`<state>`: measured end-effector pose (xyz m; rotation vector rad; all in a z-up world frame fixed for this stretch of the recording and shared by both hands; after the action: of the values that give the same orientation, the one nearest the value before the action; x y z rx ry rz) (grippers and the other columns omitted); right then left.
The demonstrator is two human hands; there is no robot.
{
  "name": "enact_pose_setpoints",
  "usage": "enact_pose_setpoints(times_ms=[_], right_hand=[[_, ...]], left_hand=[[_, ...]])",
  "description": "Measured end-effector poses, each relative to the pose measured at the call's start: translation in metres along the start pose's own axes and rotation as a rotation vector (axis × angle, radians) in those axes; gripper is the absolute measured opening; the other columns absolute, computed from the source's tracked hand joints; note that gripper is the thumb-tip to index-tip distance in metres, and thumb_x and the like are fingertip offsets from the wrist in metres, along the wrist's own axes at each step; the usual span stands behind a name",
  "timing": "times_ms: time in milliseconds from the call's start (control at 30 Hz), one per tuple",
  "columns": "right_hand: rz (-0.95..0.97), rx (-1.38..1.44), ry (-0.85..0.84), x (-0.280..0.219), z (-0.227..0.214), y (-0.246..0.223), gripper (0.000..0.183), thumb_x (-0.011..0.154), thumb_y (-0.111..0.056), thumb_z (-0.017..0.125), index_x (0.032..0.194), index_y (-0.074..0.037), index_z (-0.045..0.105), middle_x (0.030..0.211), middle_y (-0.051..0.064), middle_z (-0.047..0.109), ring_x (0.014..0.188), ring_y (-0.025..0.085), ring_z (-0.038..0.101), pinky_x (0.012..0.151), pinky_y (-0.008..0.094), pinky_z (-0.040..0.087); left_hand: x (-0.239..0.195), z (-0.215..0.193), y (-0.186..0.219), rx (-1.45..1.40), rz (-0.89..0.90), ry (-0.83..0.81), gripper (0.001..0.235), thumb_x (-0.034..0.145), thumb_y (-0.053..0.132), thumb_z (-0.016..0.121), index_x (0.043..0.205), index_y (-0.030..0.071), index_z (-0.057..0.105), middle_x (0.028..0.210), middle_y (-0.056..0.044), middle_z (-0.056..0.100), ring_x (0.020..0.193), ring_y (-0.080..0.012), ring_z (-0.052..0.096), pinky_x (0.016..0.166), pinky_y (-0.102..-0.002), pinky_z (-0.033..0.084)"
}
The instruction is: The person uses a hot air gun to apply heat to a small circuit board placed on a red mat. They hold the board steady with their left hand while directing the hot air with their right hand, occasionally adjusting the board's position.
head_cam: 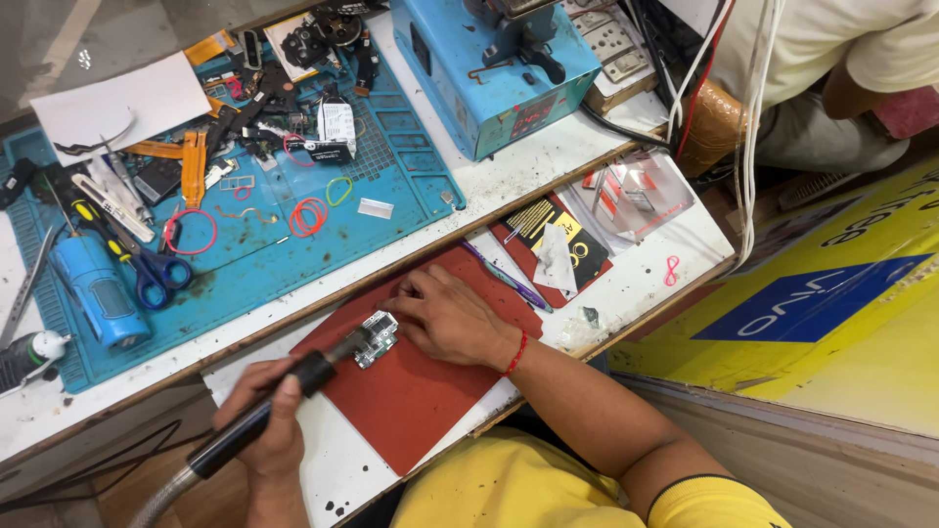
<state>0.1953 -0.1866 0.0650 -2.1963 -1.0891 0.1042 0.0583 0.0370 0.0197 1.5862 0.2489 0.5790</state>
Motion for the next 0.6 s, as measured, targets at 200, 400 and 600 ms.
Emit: enact_pose_setpoints(times_ms=[200,400,600], right_hand=[[-0.003,0.000,0.008,-0.0001,-0.0007,-0.0012,0.038,0.082,-0.016,0.077,0.119,-0.014,0.073,0.112,0.009,0.061,0.105,0.030,0.056,0.091,0.040,0.051],[0.041,0.012,-0.024,-0.0015,0.0018,0.0019,0.035,0.084,-0.016,0.076,0.119,-0.015,0.074,0.112,0.008,0.061,0.104,0.030,0.056,0.091,0.040,0.051],[0.024,0.017,-0.003,-0.0001,-0.0008,-0.0002,0.033,0.084,-0.015,0.075,0.117,-0.013,0.074,0.110,0.009,0.062,0.104,0.030,0.056,0.090,0.040,0.051]], left_hand=[[0.0031,0.0002,0.0049,-0.147,0.027,0.075,0.025,0.099,0.017,0.070,0.112,-0.004,0.069,0.112,-0.017,0.070,0.108,-0.0232,0.070,0.104,-0.034,0.055],[-0.0025,0.0048,0.0058,-0.072,0.045,-0.006,0.023,0.094,0.012,0.069,0.108,-0.006,0.069,0.108,-0.017,0.071,0.103,-0.0237,0.071,0.097,-0.034,0.057],[0.0004,0.0078,0.0116,-0.051,0.085,-0.115,0.021,0.094,0.010,0.069,0.106,-0.007,0.069,0.104,-0.017,0.071,0.098,-0.0229,0.070,0.094,-0.031,0.055]])
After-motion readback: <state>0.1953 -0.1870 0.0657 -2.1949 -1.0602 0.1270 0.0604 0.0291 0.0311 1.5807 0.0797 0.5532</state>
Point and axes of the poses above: each hand's wrist, its own x-axis towards the middle knuckle, its own z-axis out of the palm, y = z × x, the point moved 7 cm from there along x, towards the middle knuckle
